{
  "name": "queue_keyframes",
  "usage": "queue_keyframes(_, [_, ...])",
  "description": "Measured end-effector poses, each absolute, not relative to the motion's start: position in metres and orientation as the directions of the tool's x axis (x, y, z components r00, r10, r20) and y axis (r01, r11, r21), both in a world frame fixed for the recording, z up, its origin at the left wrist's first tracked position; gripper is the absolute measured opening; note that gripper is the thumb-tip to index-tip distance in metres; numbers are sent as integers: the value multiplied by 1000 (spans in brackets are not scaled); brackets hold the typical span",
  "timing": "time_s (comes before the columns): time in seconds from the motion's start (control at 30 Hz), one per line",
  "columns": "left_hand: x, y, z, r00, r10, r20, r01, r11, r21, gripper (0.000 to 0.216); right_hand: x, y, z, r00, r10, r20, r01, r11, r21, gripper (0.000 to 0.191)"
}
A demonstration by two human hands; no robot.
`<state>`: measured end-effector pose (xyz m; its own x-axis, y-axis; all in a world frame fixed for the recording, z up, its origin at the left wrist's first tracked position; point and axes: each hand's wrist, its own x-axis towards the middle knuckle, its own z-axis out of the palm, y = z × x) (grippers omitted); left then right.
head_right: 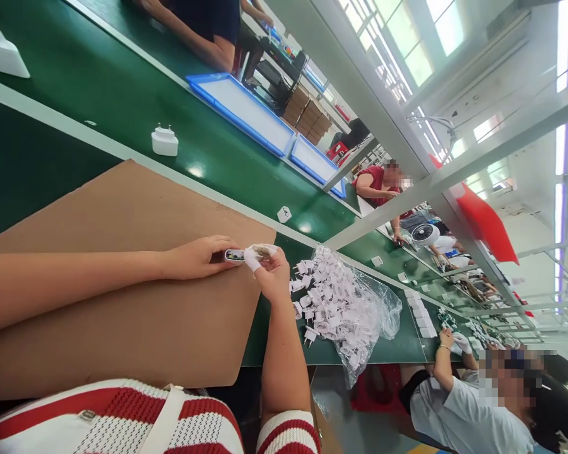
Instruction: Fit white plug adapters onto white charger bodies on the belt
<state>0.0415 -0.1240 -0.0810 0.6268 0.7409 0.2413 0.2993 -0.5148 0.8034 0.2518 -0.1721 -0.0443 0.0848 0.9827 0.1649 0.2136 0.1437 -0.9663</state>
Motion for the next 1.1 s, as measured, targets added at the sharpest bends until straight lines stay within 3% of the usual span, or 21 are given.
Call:
queue_keyframes(0.13, [42,-122,-76,599,768,229,264,-458,849,48,251,-178,-39,-20,961,277,471,253,-845,23])
queue_keyframes(0.23, [40,-119,-76,600,768,224,269,-457,848,43,245,-180,-34,-125,916,381,785,326,-527,22])
queue_keyframes(0.33, [39,-118,-78,597,762,250,258,-477,840,39,236,-177,-33,-261,893,368,878,377,-293,33])
queue_keyframes(0.6, [40,-116,-82,595,763,254,236,-467,852,35,232,-166,-37,-337,888,314,872,420,-252,45])
queue_keyframes(0.83, [40,-118,-81,583,779,231,241,-437,866,37,231,-161,-31,-336,903,268,924,372,-94,20])
queue_keyframes(1.1, [43,-123,-78,564,784,260,322,-499,804,42,221,-169,-41,-175,924,341,963,233,-137,19])
